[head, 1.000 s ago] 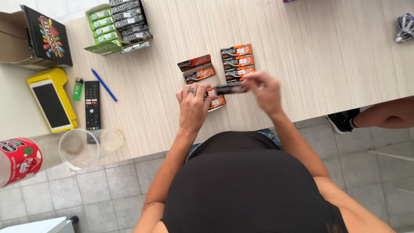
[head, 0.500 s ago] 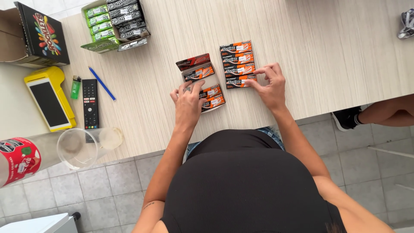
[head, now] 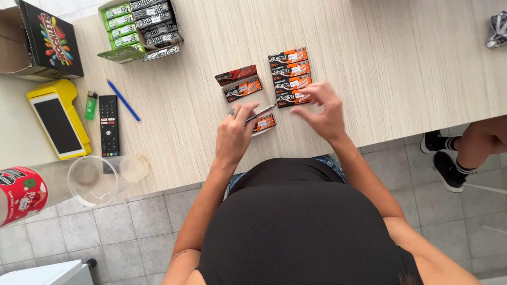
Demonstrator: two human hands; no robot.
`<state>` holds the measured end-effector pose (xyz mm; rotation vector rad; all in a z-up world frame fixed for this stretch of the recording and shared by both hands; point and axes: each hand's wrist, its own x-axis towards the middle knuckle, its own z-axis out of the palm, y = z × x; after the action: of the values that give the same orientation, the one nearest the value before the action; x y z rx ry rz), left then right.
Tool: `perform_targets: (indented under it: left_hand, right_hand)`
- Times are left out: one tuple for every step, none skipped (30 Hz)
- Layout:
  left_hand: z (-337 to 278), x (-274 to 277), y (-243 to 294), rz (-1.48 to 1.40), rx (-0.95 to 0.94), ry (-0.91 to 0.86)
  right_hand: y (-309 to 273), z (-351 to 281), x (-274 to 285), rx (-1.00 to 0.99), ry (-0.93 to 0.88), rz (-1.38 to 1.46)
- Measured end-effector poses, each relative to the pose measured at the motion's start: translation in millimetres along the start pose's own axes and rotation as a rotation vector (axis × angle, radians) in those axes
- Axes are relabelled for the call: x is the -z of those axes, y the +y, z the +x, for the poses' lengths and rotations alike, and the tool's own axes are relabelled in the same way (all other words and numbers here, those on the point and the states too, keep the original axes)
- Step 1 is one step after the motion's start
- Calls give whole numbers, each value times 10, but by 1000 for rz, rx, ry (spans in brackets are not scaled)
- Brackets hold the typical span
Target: Organizing small retail packets on a counter by removing them from boxes and arranging them in rows.
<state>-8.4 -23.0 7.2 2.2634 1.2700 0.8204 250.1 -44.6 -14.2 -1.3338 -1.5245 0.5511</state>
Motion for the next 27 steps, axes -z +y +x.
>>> perform_targets:
  left_hand:
    - [12,-24,16,1,1,1]
    - [17,-51,37,-103,6,30]
    - [21,-77,60,-207,11,59]
    - [46,-86,104,-207,7,59]
    - [69,-94,149,-264,43,78]
    - [87,-98,195,-319,83,99]
    - [118,-94,177,-317,82,102]
    - [146,-92,161,-320,96,113]
    - [174,-91,146,-323,110,123]
    - [197,-74,69,-325,109,124]
    - [221,-59,-8,-167,91,109]
    - [254,-43,-87,-10,69,92]
    - [243,-73,-139,-12,65,91]
    - [254,-90,-203,46,78,121]
    - [269,-108,-270,104,91,152]
    - [274,-156,-302,106,90,151]
    - [282,-205,-340,175,129,150]
    - [265,-268,-365,239,170,144]
    - [232,-298,-367,238,172,139]
    - [236,-335,-368,312,184,122]
    - [241,-369,-368,387,196,105]
    - [242,-397,-408,386,195,108]
    - [243,-427,-449,379,208,89]
    - [225,-456,-485,371,223,66]
    - [242,-455,-496,370,224,65]
    - [245,-456,-502,387,222,42]
    - [246,-457,-506,403,220,19]
  right_hand:
    - [-75,16,-38,1,-1,1]
    - [-154,18,-72,-1,-73,89]
    - [-234,19,-103,-2,-145,177]
    - [-200,25,-120,1,-142,176]
    - [-169,32,-138,-51,-156,210]
    - [-138,42,-159,-101,-173,245]
    - [-128,135,-122,-97,-174,246]
    - [-119,229,-83,-160,-122,241]
    - [-109,321,-43,-223,-70,236]
    - [-72,456,-34,-222,-70,234]
    - [-32,590,-23,-255,4,305]
    - [6,725,-10,-287,83,375]
    - [64,762,-22,-287,87,372]
    - [123,826,-46,-374,157,296]
    - [184,895,-70,-461,228,219]
    - [191,922,-126,-461,228,221]
    - [202,952,-186,-475,279,189]
    - [213,952,-234,-494,328,152]
    - [238,917,-289,-499,328,151]
    - [266,919,-328,-449,351,38]
    - [292,923,-366,-397,372,-75]
    - [306,915,-379,-394,372,-75]
    - [322,906,-392,-366,358,-134]
    - [337,878,-407,-342,343,-192]
    - [342,898,-398,-343,342,-193]
    - [346,900,-388,-351,328,-198]
    - [349,900,-376,-360,315,-203]
